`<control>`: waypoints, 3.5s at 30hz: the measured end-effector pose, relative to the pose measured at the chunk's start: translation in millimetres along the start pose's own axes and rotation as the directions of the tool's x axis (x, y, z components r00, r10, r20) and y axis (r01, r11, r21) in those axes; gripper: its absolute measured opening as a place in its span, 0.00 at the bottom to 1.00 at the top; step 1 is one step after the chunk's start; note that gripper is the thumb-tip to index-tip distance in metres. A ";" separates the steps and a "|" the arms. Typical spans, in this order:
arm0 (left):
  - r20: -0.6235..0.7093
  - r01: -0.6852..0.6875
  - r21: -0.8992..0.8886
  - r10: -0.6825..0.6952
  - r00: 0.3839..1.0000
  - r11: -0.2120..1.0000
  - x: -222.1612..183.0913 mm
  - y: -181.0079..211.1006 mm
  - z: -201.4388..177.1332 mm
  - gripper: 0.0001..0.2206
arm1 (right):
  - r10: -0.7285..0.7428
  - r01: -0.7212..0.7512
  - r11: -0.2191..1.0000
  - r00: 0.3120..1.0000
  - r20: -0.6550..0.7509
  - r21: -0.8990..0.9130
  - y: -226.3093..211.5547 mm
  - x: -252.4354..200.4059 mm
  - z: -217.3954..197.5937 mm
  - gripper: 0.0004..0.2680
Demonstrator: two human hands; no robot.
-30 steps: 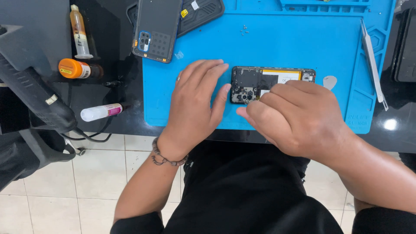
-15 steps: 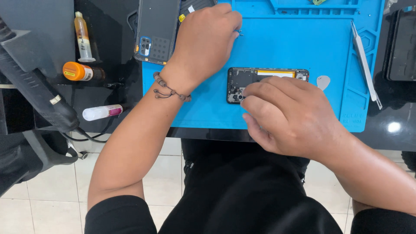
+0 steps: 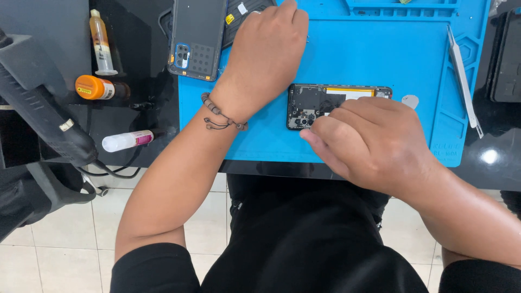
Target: The person uses a screwdriver to remove several screws from the internal frame of a disassembled smartphone. They then place the back cover onto the device and press the edges to secure it.
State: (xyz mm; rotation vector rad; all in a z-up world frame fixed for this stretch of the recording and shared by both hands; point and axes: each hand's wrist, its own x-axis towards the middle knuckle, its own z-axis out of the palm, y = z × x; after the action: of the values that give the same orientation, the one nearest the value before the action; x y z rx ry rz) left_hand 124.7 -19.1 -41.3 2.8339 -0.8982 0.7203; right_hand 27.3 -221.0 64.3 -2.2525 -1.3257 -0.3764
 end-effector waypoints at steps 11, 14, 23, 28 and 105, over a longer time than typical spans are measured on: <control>0.014 0.113 -0.684 -0.141 0.990 0.720 -6.9 -9.4 -63.8 0.10 | 0.564 -0.539 0.820 0.819 -0.107 0.193 4.2 -28.7 -9.6 0.09; 0.068 0.175 -0.809 -0.206 0.976 0.561 -7.6 0.7 -99.9 0.06 | 0.486 -0.354 0.849 0.815 -0.315 0.394 12.4 -31.7 -12.1 0.16; 0.398 0.239 -0.892 -0.415 0.818 -0.384 -46.5 52.2 -100.8 0.14 | 0.567 -0.352 0.787 0.736 -0.370 0.506 4.5 -33.8 -10.4 0.14; 0.412 0.100 -0.809 -0.438 0.799 -0.580 -56.7 65.0 -86.8 0.14 | 0.537 -0.341 0.810 0.758 -0.369 0.478 1.7 -35.4 -10.7 0.14; 0.232 0.260 -0.622 -0.144 0.962 0.739 -72.3 46.6 -97.4 0.22 | 0.044 -0.024 0.982 0.993 0.107 -0.187 4.8 0.7 -17.0 0.14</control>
State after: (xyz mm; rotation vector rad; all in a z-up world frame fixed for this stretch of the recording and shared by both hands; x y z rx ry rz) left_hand 6.6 1.2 8.9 2.3145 -0.6613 0.0890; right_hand 32.0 -231.7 77.5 -2.4788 -1.3549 -0.3813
